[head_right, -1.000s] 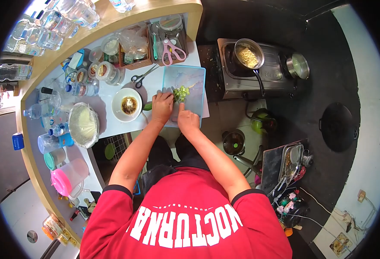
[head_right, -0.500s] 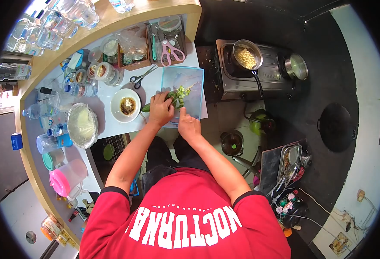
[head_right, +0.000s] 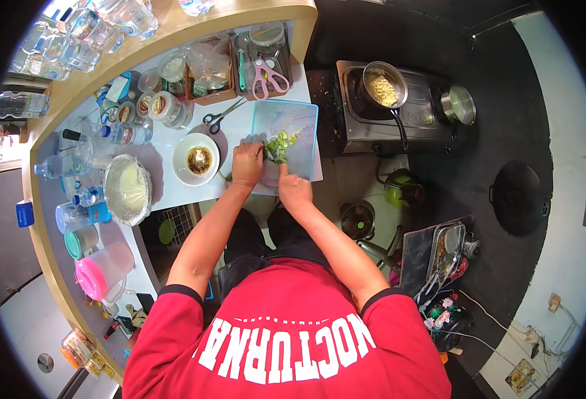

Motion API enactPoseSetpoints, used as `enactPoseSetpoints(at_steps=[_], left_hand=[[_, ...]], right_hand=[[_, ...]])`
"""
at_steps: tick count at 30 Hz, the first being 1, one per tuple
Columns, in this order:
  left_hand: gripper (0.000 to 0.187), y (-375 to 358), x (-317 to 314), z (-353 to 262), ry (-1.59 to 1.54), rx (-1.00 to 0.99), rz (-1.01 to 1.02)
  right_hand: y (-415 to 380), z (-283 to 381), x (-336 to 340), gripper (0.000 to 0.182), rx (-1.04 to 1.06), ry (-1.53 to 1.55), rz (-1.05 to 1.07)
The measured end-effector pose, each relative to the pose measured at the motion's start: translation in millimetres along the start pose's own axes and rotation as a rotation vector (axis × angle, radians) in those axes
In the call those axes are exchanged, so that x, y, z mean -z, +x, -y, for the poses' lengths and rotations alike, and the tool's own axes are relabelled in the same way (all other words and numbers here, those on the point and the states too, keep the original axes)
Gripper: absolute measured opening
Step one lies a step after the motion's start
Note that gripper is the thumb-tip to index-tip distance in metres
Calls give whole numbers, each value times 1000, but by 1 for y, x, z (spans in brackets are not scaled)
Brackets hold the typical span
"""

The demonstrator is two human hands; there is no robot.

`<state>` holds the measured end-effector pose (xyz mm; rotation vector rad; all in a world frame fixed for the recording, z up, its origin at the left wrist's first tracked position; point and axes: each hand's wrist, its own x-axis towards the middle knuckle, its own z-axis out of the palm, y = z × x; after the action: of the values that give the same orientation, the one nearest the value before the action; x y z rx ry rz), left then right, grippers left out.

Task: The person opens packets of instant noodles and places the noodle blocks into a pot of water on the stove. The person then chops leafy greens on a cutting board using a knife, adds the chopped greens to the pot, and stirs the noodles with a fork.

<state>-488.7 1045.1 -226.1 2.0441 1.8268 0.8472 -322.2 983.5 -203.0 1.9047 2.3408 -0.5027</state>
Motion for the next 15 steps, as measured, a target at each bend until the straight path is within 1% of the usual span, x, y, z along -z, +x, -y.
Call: enactPoseSetpoints(at_steps=[1, 4, 7, 9, 10, 11, 13, 15], left_hand=[[4, 5, -1, -3, -18, 65, -21], [8, 11, 2, -3, -21, 65, -3], [17, 3, 5, 0, -79, -71, 17], [26, -4, 6, -2, -111, -124, -38], [30, -7, 7, -5, -129, -152, -64], [32, -12, 10, -9, -66, -141, -54], [37, -12, 39, -32, 62, -117, -43], [40, -15, 40, -33, 78, -101, 10]], right_hand=[[-5, -1, 2, 33, -4, -11, 0], [-19, -4, 4, 33, -21, -10, -2], [-9, -1, 8, 35, -42, 74, -84], [-4, 2, 10, 36, -38, 131, -155], [-3, 4, 11, 35, -37, 144, -132], [0, 7, 12, 34, -35, 154, -109], [2, 8, 13, 32, -23, 153, -90], [4, 10, 12, 30, -3, 135, -93]])
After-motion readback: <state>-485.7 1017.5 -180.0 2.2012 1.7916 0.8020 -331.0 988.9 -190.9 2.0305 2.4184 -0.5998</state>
